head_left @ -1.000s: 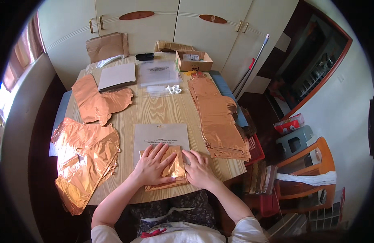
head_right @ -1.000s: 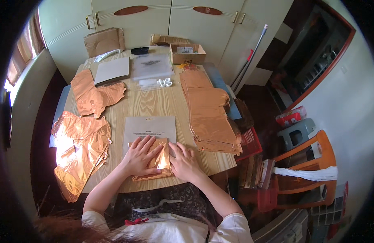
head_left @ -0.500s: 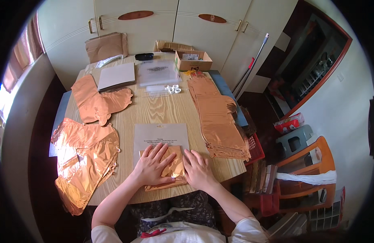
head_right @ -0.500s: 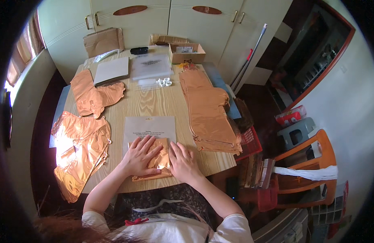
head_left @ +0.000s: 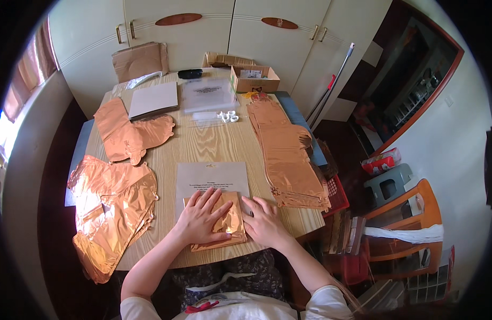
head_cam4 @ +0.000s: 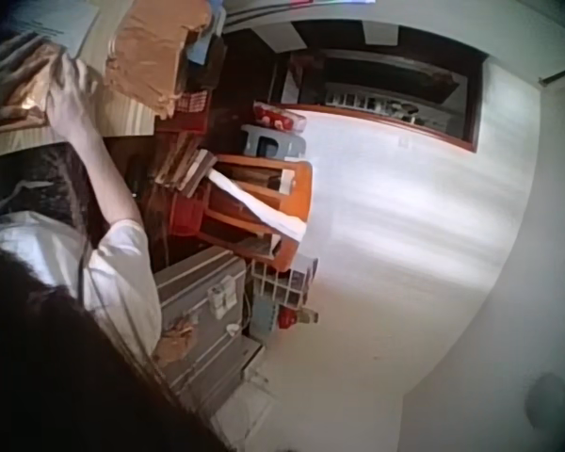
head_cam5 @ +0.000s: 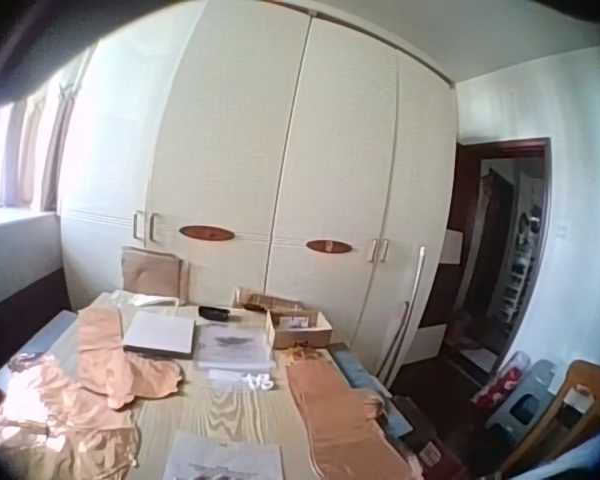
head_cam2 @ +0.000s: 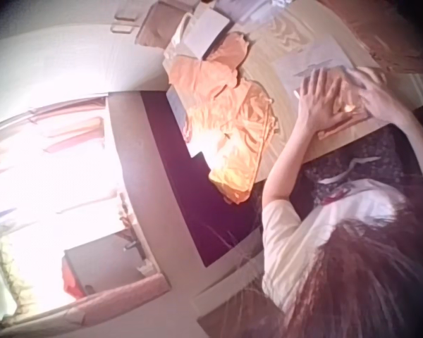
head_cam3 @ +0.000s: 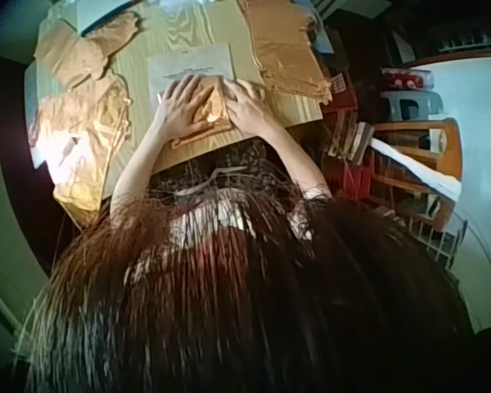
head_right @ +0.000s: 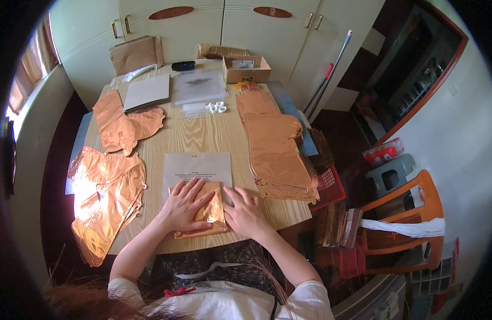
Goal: Folding a foil balloon and inserting it into a plastic bag with a decorative card insert.
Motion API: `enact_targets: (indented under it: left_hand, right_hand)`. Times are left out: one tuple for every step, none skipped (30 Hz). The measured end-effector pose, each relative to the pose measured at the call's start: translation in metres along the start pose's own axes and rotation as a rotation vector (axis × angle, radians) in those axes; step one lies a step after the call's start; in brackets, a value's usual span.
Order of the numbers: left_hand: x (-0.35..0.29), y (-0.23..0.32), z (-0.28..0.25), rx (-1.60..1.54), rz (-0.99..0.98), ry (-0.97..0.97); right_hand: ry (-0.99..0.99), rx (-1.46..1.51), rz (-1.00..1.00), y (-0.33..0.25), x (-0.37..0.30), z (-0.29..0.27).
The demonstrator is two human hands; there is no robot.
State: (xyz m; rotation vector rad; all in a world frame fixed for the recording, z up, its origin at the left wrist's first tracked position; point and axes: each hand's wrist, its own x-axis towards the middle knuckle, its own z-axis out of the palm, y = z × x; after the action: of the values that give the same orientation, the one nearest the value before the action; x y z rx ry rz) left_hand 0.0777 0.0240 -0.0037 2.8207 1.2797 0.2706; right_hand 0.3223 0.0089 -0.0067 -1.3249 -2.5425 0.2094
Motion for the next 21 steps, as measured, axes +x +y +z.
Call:
enact_targets:
  left_hand:
    - [0.0,0.0,-0.001,-0.007,-0.004,-0.003]
    - [0.001,0.001,-0.002,-0.013,-0.008,-0.007]
    - [0.001,0.001,-0.001,-0.015,-0.01,-0.006]
    - [0.001,0.001,-0.001,-0.017,-0.011,-0.006]
    - [0.001,0.001,0.0,-0.019,-0.013,-0.005]
    - [0.001,0.001,-0.001,-0.016,-0.014,-0.006]
    - [0.001,0.001,-0.002,-0.014,-0.014,-0.007]
    - [0.001,0.002,-0.002,-0.012,-0.015,-0.008]
    - [0.001,0.002,-0.002,-0.015,-0.015,-0.005]
    - [0.001,0.002,-0.002,-0.019,-0.015,-0.002]
    - [0.002,0.002,-0.002,-0.022,-0.015,0.001]
    - [0.001,0.002,-0.001,-0.025,-0.016,0.001]
    - [0.001,0.001,-0.002,-0.028,-0.018,0.001]
    - [0.0,0.002,-0.001,-0.03,-0.02,0.0]
    - [0.001,0.002,-0.002,-0.027,-0.019,0.003]
    - [0.0,0.002,-0.002,-0.024,-0.019,0.005]
    - [0.0,0.002,-0.003,-0.02,-0.02,0.008]
    - [0.001,0.002,-0.003,-0.017,-0.016,0.007]
    - [0.002,0.002,-0.003,-0.013,-0.012,0.005]
    - [0.003,0.002,-0.003,-0.01,-0.009,0.004]
    - [0.002,0.002,-0.003,-0.007,-0.014,0.003]
  right_hand:
    - [0.017,0.026,-0.012,0.002,0.0,0.0]
    - [0.01,0.017,-0.026,0.003,0.0,0.0]
    - [0.004,0.009,-0.041,0.003,0.001,-0.002]
    - [-0.002,0.001,-0.056,0.003,0.002,-0.003]
    - [-0.017,0.001,-0.066,0.004,0.003,-0.004]
    - [-0.032,0.0,-0.077,0.005,0.003,-0.006]
    - [-0.047,0.0,-0.088,0.006,0.003,-0.007]
    - [-0.043,-0.011,-0.103,0.007,0.003,-0.009]
    - [-0.041,-0.022,-0.116,0.008,0.002,-0.011]
    - [-0.039,-0.032,-0.13,0.009,0.002,-0.013]
    - [-0.046,-0.04,-0.156,0.011,0.003,-0.013]
    - [-0.053,-0.046,-0.182,0.014,0.005,-0.013]
    - [-0.06,-0.052,-0.209,0.016,0.007,-0.012]
    - [-0.057,-0.055,-0.232,0.017,0.008,-0.011]
    - [-0.053,-0.062,-0.254,0.018,0.009,-0.012]
    - [-0.049,-0.07,-0.277,0.019,0.01,-0.013]
    - [-0.044,-0.087,-0.304,0.02,0.01,-0.014]
    - [-0.04,-0.104,-0.329,0.02,0.01,-0.016]
    - [-0.036,-0.121,-0.355,0.021,0.011,-0.018]
    - [-0.029,-0.126,-0.379,0.022,0.012,-0.02]
    - [-0.02,-0.126,-0.404,0.022,0.013,-0.02]
